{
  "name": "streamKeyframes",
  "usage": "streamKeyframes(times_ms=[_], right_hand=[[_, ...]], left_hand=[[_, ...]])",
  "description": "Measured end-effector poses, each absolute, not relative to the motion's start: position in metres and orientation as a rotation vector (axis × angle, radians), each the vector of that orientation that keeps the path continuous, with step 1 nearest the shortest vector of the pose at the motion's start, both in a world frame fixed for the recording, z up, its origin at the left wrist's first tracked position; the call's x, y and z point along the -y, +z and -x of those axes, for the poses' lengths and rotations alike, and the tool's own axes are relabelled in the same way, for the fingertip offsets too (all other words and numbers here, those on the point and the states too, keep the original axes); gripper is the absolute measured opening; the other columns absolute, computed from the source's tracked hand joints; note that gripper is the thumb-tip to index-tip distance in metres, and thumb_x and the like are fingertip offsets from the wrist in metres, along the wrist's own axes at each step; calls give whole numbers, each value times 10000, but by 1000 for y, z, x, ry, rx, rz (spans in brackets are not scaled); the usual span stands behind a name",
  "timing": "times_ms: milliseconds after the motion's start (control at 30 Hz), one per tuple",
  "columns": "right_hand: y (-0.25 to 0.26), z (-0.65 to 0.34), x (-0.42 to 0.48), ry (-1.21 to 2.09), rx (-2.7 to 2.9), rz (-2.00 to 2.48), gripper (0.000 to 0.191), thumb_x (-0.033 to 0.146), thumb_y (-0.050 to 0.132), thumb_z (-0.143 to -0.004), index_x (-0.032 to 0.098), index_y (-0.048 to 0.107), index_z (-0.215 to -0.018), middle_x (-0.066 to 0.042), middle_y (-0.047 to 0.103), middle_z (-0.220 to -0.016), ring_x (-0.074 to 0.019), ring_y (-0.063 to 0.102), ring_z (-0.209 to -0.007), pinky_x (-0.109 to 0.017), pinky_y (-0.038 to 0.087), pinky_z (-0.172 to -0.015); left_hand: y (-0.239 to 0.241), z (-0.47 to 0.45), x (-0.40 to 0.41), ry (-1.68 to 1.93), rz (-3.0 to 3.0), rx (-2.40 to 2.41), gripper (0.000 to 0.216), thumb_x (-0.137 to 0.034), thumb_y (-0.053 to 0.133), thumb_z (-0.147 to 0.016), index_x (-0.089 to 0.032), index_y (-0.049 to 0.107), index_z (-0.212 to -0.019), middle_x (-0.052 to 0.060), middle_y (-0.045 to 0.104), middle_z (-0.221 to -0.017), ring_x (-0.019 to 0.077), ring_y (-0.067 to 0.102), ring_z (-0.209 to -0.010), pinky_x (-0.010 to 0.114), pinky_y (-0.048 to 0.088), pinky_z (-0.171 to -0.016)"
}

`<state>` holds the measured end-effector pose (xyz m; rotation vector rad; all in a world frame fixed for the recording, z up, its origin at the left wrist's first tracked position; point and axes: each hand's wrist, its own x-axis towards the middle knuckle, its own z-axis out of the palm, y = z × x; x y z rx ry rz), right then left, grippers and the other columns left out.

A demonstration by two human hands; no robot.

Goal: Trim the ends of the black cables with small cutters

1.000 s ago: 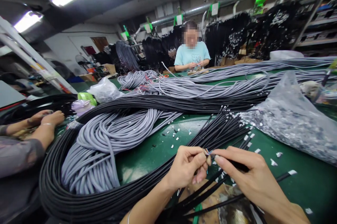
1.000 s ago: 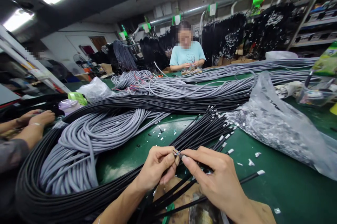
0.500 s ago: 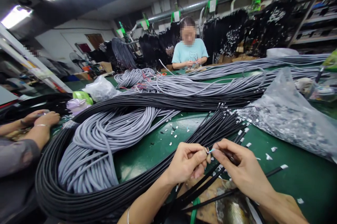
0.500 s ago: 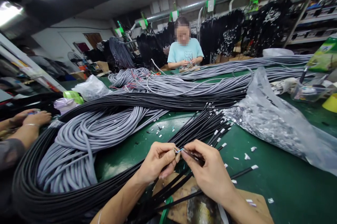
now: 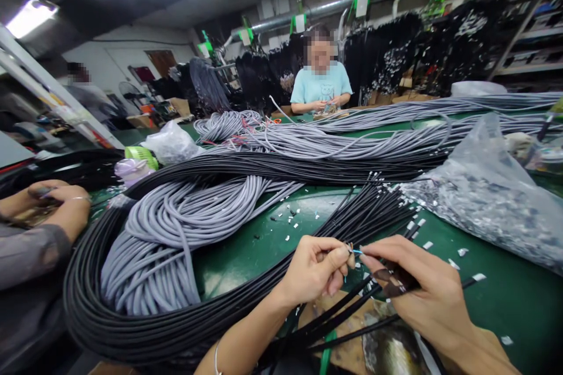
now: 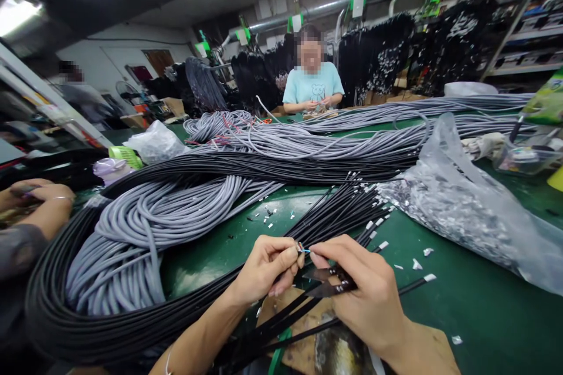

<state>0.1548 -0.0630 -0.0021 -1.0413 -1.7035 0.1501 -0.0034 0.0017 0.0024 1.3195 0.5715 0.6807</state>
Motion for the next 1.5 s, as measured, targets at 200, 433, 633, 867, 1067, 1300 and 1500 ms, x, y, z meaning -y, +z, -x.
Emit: streamKeyframes(times_ms=[200,433,633,867,1067,1300,1500], right_hand=[[-6,-154,60,296,1690,1184,102,96,488,-837,189,528,-827,11,514,-709,-94,483,-600,-205,394,-538],[2,-155,60,524,1619,1252,155,237,472,-880,182,521,-744,32,489,-643,-79,433,-548,-183,365,-503],[1,-150,58,626,1643,1277,171,222,537,-831,185,605,-679,36,521,-569,-83,420,-495,-191,338,-447],[2,-153,62,252,1664,1083,218,54,574,-766,192,625,-927,-6,618,-798,-98,564,-667,-190,449,-599],[-6,-154,60,229,1720,1106,199,33,483,-825,189,579,-904,-12,567,-795,-103,540,-702,-207,431,-626],[-2,-152,59,514,1760,1223,209,224,426,-910,182,529,-733,8,507,-663,-102,467,-585,-220,367,-539],[-2,-150,56,527,1672,1314,338,321,389,-928,185,408,-619,33,400,-565,-93,374,-517,-217,317,-485]], left_hand=[[2,-1,4,729,-1419,-669,416,-483,625,-717,-86,561,-611,-13,491,-537,21,416,-299,144,226,-280],[-8,-1,1,724,-1297,-569,397,-472,620,-734,-90,549,-653,-14,502,-549,6,384,-266,131,215,-256],[-5,3,-2,697,-1285,-538,433,-507,601,-740,-108,509,-599,-62,394,-376,14,330,-232,127,186,-249],[-1,3,-2,685,-1288,-549,446,-526,606,-725,-113,505,-592,-74,368,-349,12,315,-230,127,162,-247],[0,1,1,680,-1329,-576,438,-513,608,-724,-112,500,-585,-44,443,-475,10,365,-256,136,192,-253],[-4,1,2,749,-1393,-591,358,-447,571,-780,-113,515,-665,-53,425,-491,12,369,-278,129,229,-276],[-5,3,5,762,-1522,-606,339,-404,546,-811,-100,543,-661,-23,445,-563,21,430,-323,131,267,-296]])
